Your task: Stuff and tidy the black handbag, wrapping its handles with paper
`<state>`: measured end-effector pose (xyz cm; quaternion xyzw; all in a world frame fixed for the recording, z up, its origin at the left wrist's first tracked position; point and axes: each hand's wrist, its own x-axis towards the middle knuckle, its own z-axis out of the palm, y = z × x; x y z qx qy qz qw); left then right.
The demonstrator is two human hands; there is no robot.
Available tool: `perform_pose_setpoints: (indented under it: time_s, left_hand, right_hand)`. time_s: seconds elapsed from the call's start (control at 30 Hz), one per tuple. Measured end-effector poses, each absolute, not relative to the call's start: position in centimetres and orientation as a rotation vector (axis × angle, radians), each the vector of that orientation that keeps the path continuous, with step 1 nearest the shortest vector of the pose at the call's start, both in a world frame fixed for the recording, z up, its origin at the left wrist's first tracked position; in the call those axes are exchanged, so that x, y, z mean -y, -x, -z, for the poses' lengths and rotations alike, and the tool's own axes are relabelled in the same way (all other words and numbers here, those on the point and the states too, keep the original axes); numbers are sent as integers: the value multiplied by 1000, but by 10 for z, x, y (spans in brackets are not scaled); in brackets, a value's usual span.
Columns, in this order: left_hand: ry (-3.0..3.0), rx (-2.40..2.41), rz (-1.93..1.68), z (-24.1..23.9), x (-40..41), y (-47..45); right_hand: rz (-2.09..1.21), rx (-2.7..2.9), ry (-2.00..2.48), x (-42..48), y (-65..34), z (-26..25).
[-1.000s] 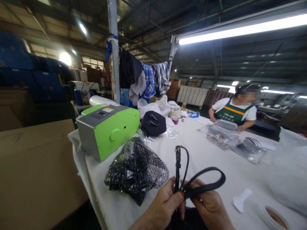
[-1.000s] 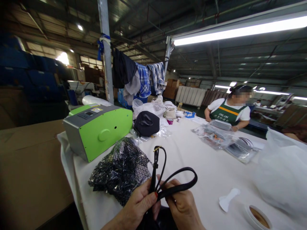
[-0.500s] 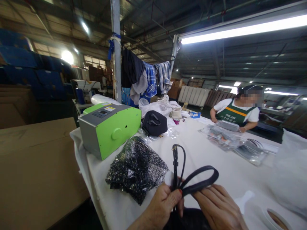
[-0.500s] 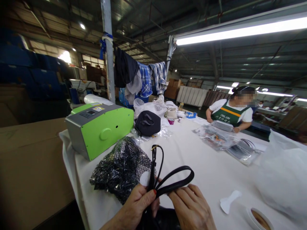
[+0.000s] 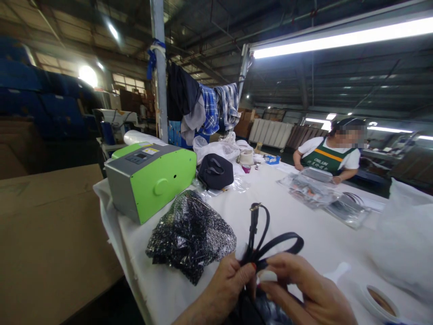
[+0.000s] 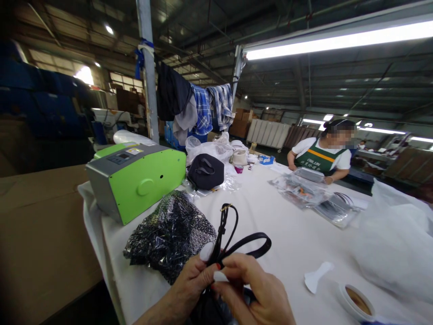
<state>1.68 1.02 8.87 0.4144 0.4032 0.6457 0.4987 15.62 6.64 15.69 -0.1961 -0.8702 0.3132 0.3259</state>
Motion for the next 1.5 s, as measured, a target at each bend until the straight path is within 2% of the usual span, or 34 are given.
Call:
perform_pose_setpoints:
  time_s: [0.1, 0.2, 0.63, 1.0, 1.5]
  left_hand:
    - [-1018, -884, -1601, -90, -11, -18]
    - [-1010, -931, -1606, -91, -12, -19]
    - [-1138, -1057, -1561, -86, -10, -19]
    - [-1180, -1128, -1540, -85, -8, -19]
    - [-1203, -1121, -1567, -86, -10, -20]
  right_hand:
    - [-1111, 2173, 643, -62, -140, -154]
    - [-1204, 2257, 761, -66, -136, -153]
    - [-1200, 2520, 871, -81, -127, -170]
    - [-1516, 2458, 929, -82, -121, -187]
    - [-1465, 2502, 938, -83, -117, -191]
